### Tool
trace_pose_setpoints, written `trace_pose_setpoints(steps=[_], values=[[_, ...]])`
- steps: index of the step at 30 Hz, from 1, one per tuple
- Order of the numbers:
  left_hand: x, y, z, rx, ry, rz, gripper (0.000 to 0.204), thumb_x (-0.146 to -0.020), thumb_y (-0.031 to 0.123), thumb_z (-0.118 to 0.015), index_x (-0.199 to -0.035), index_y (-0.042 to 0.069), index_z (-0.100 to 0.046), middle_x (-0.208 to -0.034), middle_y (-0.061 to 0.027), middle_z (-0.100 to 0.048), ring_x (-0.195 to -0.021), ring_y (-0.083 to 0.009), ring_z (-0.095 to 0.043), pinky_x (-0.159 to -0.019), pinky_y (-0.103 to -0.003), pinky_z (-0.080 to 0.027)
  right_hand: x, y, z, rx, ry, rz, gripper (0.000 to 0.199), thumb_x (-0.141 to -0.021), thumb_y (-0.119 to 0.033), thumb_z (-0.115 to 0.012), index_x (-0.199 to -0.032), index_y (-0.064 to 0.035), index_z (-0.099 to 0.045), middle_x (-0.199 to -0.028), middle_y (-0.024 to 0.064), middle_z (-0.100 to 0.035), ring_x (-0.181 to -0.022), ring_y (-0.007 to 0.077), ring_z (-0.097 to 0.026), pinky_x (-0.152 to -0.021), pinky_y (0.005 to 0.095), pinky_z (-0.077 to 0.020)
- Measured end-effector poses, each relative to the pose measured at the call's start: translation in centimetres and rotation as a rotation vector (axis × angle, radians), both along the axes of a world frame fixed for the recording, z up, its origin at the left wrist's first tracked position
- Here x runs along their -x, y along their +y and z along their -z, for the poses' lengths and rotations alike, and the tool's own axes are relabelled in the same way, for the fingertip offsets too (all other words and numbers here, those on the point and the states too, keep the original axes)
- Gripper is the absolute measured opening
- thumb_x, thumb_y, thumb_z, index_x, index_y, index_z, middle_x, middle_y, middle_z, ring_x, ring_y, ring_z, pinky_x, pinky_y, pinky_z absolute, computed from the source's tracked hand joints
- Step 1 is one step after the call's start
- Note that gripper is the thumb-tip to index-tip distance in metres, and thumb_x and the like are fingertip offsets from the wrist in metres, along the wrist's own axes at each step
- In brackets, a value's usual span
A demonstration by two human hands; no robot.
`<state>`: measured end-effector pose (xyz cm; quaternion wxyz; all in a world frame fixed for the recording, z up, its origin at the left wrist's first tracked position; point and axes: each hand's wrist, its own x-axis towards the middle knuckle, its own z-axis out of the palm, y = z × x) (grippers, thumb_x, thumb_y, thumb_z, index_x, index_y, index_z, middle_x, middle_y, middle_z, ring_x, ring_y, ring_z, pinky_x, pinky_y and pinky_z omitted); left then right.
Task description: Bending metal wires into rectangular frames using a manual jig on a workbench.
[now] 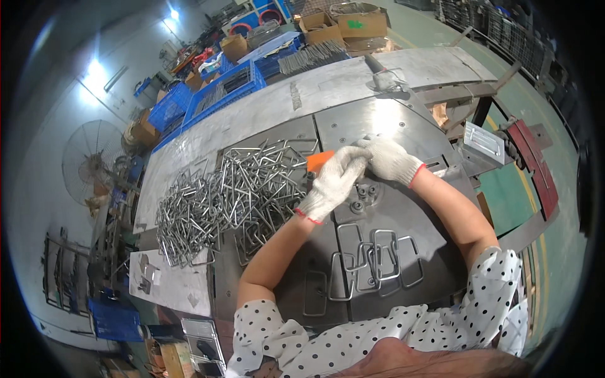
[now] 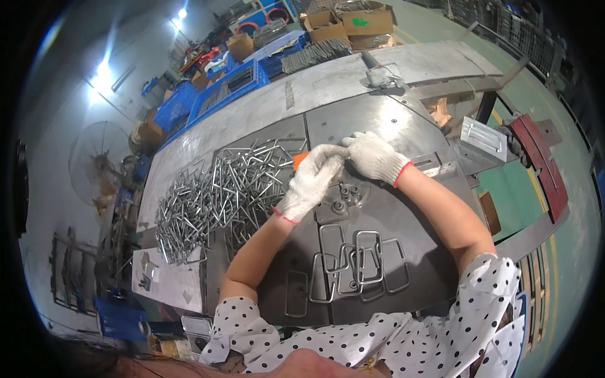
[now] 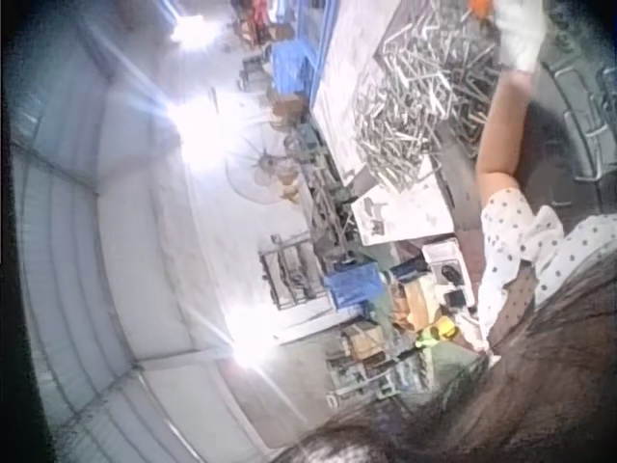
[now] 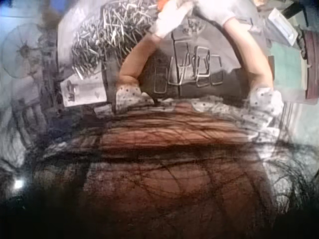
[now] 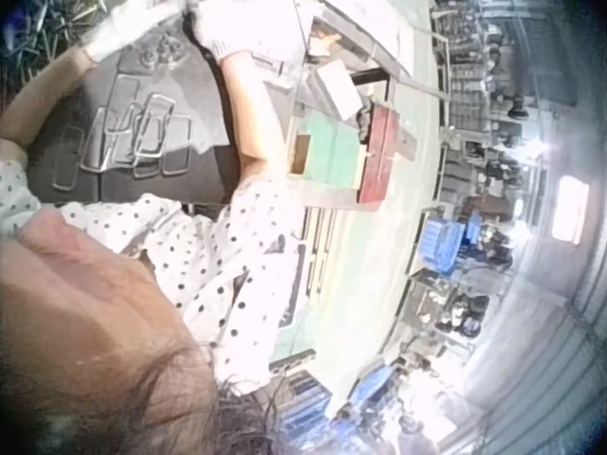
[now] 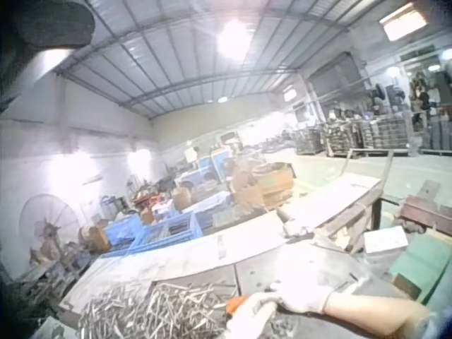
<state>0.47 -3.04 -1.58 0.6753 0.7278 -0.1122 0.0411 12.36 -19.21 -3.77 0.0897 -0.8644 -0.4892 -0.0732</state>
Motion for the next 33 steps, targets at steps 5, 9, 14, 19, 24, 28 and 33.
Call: trace_pose_setpoints(steps=[5, 9, 14, 19, 24, 28, 33], values=[[-0.5, 2.7, 0.6, 0.232, 0.046, -0.011, 0.02, -0.109, 0.016, -0.055, -0.121, 0.003, -0.063, -0.09, -0.0004, -0.061, -0.075, -0.0054, -0.05, -0.064, -0.019, -0.041, -0.4, 0.0, 0.8, -0.092, -0.08, -0.118, 0.028, -0.089, -0.021, -0.063, -0.115, -0.0131, -0.072, -0.117, 0.0086, -0.068, -0.109, 0.03, -0.065, -0.091, 0.0446, -0.0531], [-0.6, 2.0, -0.2, 0.357, 0.023, -0.022, 0.018, -0.108, 0.014, -0.055, -0.12, 0.001, -0.062, -0.096, -0.0005, -0.063, -0.075, -0.0051, -0.051, -0.065, -0.02, -0.041, -0.8, -0.3, 1.9, -0.14, -0.107, -0.089, 0.027, -0.089, -0.022, -0.063, -0.113, -0.014, -0.074, -0.114, 0.0077, -0.068, -0.108, 0.0294, -0.065, -0.092, 0.0435, -0.0525], [-0.3, 1.7, 1.0, 0.179, 0.005, -0.071, 0.017, -0.107, 0.014, -0.057, -0.119, 0.003, -0.063, -0.098, 0.0002, -0.063, -0.077, -0.0045, -0.053, -0.068, -0.021, -0.044, -0.3, -0.3, 1.7, -0.098, -0.103, -0.063, 0.029, -0.089, -0.022, -0.063, -0.115, -0.0145, -0.074, -0.114, 0.0077, -0.068, -0.108, 0.0282, -0.064, -0.093, 0.0424, -0.0517], [0.5, 1.5, 0.3, 0.129, 0.072, -0.095, 0.017, -0.108, 0.013, -0.054, -0.118, 0.002, -0.062, -0.096, 0.0002, -0.063, -0.079, -0.0043, -0.053, -0.07, -0.021, -0.044, 0.0, -0.8, 1.4, -0.073, -0.076, -0.055, 0.033, -0.089, -0.022, -0.063, -0.12, -0.016, -0.073, -0.118, 0.0085, -0.067, -0.112, 0.0286, -0.063, -0.093, 0.0425, -0.0513], [0.4, 2.2, 0.6, 0.213, 0.097, -0.012, 0.017, -0.108, 0.012, -0.054, -0.119, 0.002, -0.061, -0.096, -0.0005, -0.062, -0.08, -0.0044, -0.054, -0.069, -0.021, -0.044, 0.1, -0.6, 1.8, -0.049, -0.08, -0.016, 0.035, -0.09, -0.021, -0.062, -0.123, -0.0175, -0.073, -0.123, 0.0086, -0.066, -0.116, 0.0299, -0.062, -0.095, 0.0444, -0.051], [0.0, 2.4, 0.9, 0.217, 0.071, -0.033, 0.017, -0.108, 0.014, -0.055, -0.119, 0.002, -0.062, -0.093, -0.0002, -0.061, -0.078, -0.0042, -0.053, -0.068, -0.021, -0.043, 0.2, -0.4, 1.8, -0.05, -0.063, 0.008, 0.036, -0.09, -0.021, -0.061, -0.125, -0.0186, -0.072, -0.123, 0.0084, -0.066, -0.117, 0.0297, -0.062, -0.095, 0.0448, -0.0508], [0.2, 1.1, 0.0, 0.163, 0.072, -0.081, 0.017, -0.108, 0.016, -0.058, -0.117, 0.003, -0.063, -0.092, 0.0005, -0.061, -0.076, -0.0038, -0.052, -0.067, -0.021, -0.042, 0.2, -0.7, 1.6, -0.072, -0.023, -0.001, 0.038, -0.091, -0.019, -0.06, -0.127, -0.0193, -0.071, -0.124, 0.0086, -0.065, -0.117, 0.0298, -0.062, -0.096, 0.0445, -0.0502]])
